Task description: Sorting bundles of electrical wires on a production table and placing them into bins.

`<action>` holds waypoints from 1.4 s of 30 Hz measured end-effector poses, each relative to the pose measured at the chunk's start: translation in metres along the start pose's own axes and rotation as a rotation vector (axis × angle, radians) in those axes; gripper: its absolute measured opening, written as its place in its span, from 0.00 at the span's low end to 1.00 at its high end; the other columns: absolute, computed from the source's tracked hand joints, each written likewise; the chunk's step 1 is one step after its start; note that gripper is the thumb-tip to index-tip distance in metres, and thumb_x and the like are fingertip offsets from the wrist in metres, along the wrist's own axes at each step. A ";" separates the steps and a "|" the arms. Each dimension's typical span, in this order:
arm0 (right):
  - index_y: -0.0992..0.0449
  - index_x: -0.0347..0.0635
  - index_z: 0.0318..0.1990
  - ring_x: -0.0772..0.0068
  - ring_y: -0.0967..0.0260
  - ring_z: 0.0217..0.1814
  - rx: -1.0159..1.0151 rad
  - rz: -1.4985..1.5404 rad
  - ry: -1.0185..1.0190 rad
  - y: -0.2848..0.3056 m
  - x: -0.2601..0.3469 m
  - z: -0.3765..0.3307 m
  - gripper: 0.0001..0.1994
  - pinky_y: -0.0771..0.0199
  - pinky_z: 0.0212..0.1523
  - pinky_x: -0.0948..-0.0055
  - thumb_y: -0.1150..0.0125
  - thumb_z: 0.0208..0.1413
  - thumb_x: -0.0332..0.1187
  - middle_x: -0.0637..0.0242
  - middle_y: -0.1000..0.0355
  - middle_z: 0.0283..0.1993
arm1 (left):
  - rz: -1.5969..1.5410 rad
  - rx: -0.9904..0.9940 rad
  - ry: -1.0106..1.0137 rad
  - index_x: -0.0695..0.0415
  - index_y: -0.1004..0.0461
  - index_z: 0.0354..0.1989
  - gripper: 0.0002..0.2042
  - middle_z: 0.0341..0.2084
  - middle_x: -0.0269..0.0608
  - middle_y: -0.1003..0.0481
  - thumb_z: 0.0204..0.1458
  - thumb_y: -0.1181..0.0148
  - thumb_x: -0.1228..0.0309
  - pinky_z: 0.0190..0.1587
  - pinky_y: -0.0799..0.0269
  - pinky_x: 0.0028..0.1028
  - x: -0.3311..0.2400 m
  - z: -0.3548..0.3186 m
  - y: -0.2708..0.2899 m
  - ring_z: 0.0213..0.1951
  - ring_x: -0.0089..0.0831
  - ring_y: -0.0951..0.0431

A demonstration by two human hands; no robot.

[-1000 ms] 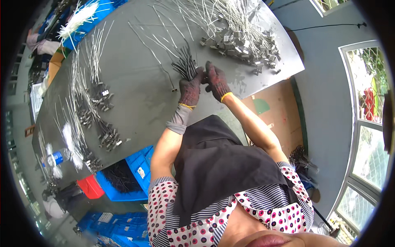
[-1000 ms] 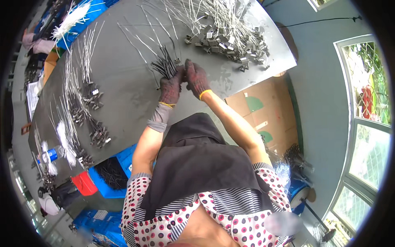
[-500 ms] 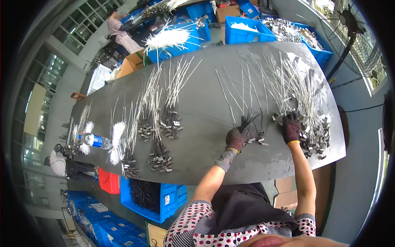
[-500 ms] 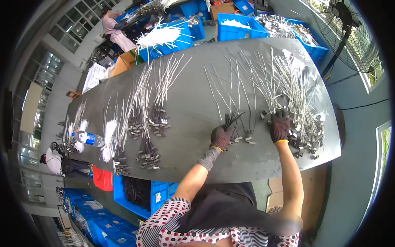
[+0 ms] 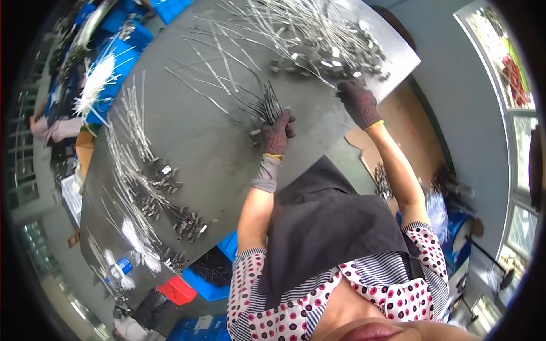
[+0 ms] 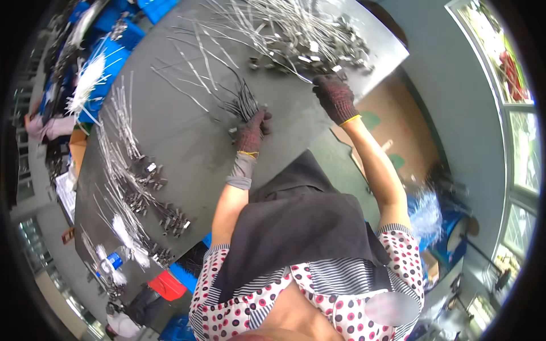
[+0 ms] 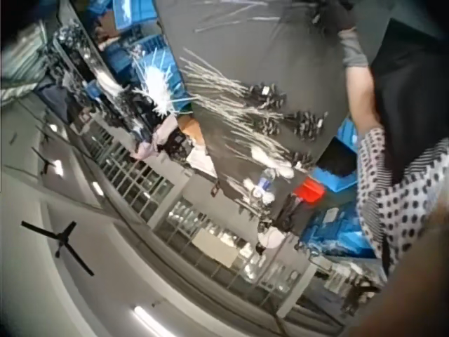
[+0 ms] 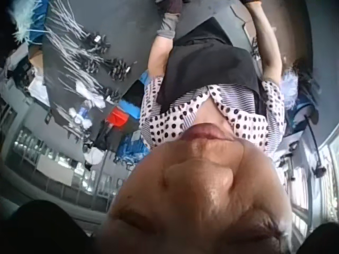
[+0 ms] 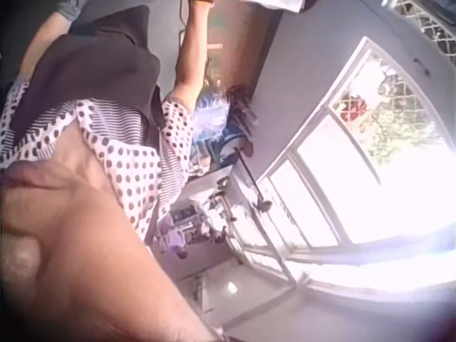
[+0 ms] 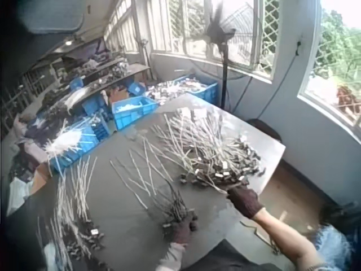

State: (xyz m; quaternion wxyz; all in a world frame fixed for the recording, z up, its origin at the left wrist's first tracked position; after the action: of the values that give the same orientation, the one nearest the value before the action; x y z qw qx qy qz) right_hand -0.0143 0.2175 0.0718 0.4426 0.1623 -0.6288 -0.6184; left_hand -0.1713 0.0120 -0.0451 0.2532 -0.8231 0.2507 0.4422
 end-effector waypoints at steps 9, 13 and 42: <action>0.20 0.37 0.41 0.72 0.26 0.35 0.082 0.659 -0.366 -0.008 -0.040 -0.195 0.08 0.25 0.40 0.71 0.38 0.57 0.30 0.60 0.22 0.34 | -0.434 0.334 0.284 0.66 0.28 0.50 0.17 0.39 0.46 0.23 0.56 0.36 0.69 0.46 0.17 0.43 0.081 0.008 -0.096 0.40 0.40 0.19; 0.20 0.35 0.41 0.79 0.28 0.34 0.417 0.767 -0.613 -0.030 -0.036 -0.300 0.10 0.26 0.39 0.73 0.37 0.56 0.32 0.64 0.21 0.35 | -0.310 0.477 0.070 0.64 0.28 0.50 0.17 0.38 0.47 0.23 0.55 0.35 0.69 0.50 0.19 0.46 0.069 0.005 -0.118 0.40 0.40 0.20; 0.19 0.32 0.32 0.73 0.30 0.26 0.502 0.608 -0.784 -0.048 -0.129 -0.417 0.14 0.30 0.31 0.69 0.32 0.51 0.38 0.58 0.24 0.25 | -0.728 -0.007 -0.003 0.55 0.24 0.46 0.12 0.31 0.38 0.22 0.57 0.36 0.63 0.40 0.22 0.45 0.023 0.008 -0.025 0.32 0.34 0.22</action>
State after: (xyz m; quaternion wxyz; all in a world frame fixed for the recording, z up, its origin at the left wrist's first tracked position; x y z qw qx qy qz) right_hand 0.3564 0.0412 -0.0840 0.2816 -0.1682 -0.8930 -0.3081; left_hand -0.1494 0.0317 -0.0637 0.3918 -0.8586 -0.0606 0.3251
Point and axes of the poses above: each hand's wrist, its own z-axis towards the middle knuckle, its own y-axis out of the back of the hand, x = y × z, the point moved 8 cm from there along z, towards the middle knuckle
